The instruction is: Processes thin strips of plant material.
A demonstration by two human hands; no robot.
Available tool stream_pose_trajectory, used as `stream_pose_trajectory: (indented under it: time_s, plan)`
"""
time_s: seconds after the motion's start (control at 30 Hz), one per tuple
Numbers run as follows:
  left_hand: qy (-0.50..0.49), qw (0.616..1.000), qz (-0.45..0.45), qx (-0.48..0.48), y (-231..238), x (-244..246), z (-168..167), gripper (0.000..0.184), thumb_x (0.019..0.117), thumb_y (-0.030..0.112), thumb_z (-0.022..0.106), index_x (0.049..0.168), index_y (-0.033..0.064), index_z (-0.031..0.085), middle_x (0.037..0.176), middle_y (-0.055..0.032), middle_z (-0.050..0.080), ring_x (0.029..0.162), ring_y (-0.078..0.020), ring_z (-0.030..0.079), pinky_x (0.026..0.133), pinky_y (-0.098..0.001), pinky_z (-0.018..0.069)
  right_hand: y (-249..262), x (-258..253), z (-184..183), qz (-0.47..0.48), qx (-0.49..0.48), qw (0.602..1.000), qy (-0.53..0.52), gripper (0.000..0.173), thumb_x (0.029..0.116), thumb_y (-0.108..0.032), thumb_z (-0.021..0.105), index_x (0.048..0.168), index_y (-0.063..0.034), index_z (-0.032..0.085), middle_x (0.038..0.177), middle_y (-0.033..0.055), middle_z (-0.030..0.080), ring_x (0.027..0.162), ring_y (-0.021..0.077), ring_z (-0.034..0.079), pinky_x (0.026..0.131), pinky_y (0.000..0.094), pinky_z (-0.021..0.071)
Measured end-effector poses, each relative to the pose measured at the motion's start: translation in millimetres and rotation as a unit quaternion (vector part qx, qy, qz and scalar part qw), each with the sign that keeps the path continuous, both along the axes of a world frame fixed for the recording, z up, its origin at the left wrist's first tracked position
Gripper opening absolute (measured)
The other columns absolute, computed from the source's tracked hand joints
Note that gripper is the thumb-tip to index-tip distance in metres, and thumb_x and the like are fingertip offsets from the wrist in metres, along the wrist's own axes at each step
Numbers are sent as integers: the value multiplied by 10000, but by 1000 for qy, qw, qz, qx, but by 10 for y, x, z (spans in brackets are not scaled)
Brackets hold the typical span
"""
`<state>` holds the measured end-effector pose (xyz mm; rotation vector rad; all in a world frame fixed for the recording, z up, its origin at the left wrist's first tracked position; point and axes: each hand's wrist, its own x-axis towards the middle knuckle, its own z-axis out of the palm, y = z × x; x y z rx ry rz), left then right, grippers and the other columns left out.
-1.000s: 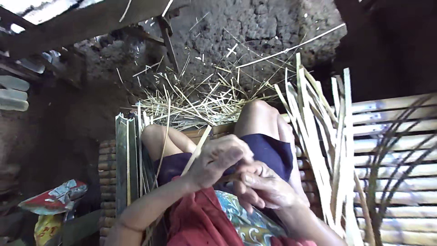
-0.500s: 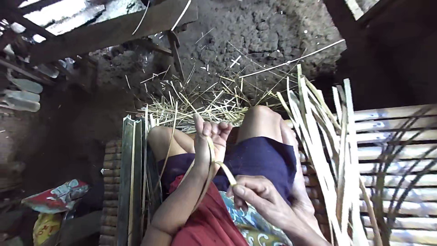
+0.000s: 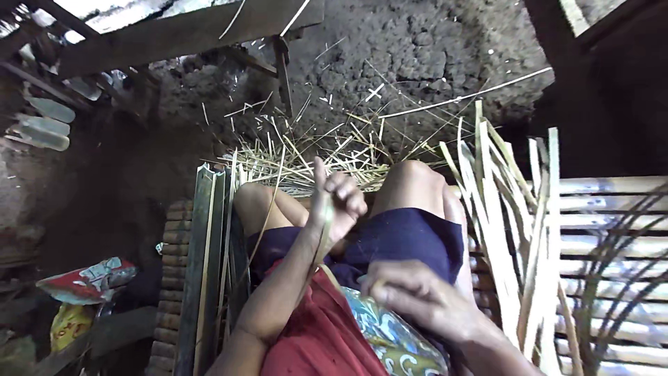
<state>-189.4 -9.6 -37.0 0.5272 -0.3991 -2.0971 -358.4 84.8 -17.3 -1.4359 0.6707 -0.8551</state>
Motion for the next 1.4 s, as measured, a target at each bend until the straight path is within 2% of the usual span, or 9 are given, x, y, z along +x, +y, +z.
stream_pose_trajectory:
  time_s: [0.1,0.17,0.3,0.47,0.67,0.8,0.97,1.2,1.4]
  plan:
    - [3,988,-152,-23,163,-109,54,637,902,799,417,592,253,523,480,123,461,389,21,463,378,-148,382,-242,-104,52,-228,-22,973,34,214,1045,-388,542,985,-294,724,822,-194,660,692,-74,586,637,126,505]
    - [-21,991,-135,-5,225,-162,135,519,1038,526,462,614,231,506,519,109,486,432,19,466,429,-142,394,-386,-133,79,-244,-68,966,48,209,1041,-374,550,983,-275,725,877,-179,676,692,-65,590,617,126,508]
    - [-37,999,-19,36,139,-201,185,591,1070,572,342,593,237,439,463,110,364,358,13,370,374,-135,338,-368,-68,112,-86,-108,986,97,328,1036,-340,584,920,-101,776,884,-82,705,843,-62,631,755,128,528]
    - [-27,999,22,34,53,-10,-43,604,1027,664,349,634,211,416,457,81,292,332,-15,300,349,-148,279,-191,-200,95,203,-23,979,-14,394,1061,-330,554,828,-51,708,688,-35,588,664,-45,520,611,128,409]
    - [-11,986,-163,15,272,-156,61,501,1090,421,377,649,211,489,528,95,489,417,16,460,422,-131,403,-450,-346,93,-213,-66,971,80,267,1011,-447,593,880,-281,756,751,-192,633,651,-81,550,589,105,457]
    - [-51,995,-82,14,122,-194,67,546,1085,522,352,627,238,443,484,108,371,368,19,347,373,-128,315,-436,-132,126,-77,-96,983,132,332,1026,-374,587,920,-131,787,866,-113,696,812,-74,626,723,118,529]
    - [-1,989,110,101,-269,-56,-180,577,1108,467,288,600,237,432,443,115,364,346,-6,358,383,-153,345,-135,-191,160,256,21,965,-48,402,1058,-328,559,827,-50,735,662,-24,580,634,-19,518,584,147,401]
    - [-18,992,-123,24,263,-81,-75,529,1088,479,350,651,213,486,497,93,464,391,4,446,403,-142,390,-493,-417,114,-248,-67,956,139,231,1014,-426,591,935,-295,763,785,-218,618,654,-94,527,593,103,447]
    - [-21,1000,19,13,59,11,-135,536,1085,540,321,663,233,445,461,108,339,353,8,336,374,-138,304,-355,-45,39,105,11,993,52,405,1040,-425,563,779,-138,679,676,-123,545,645,-95,486,588,101,391]
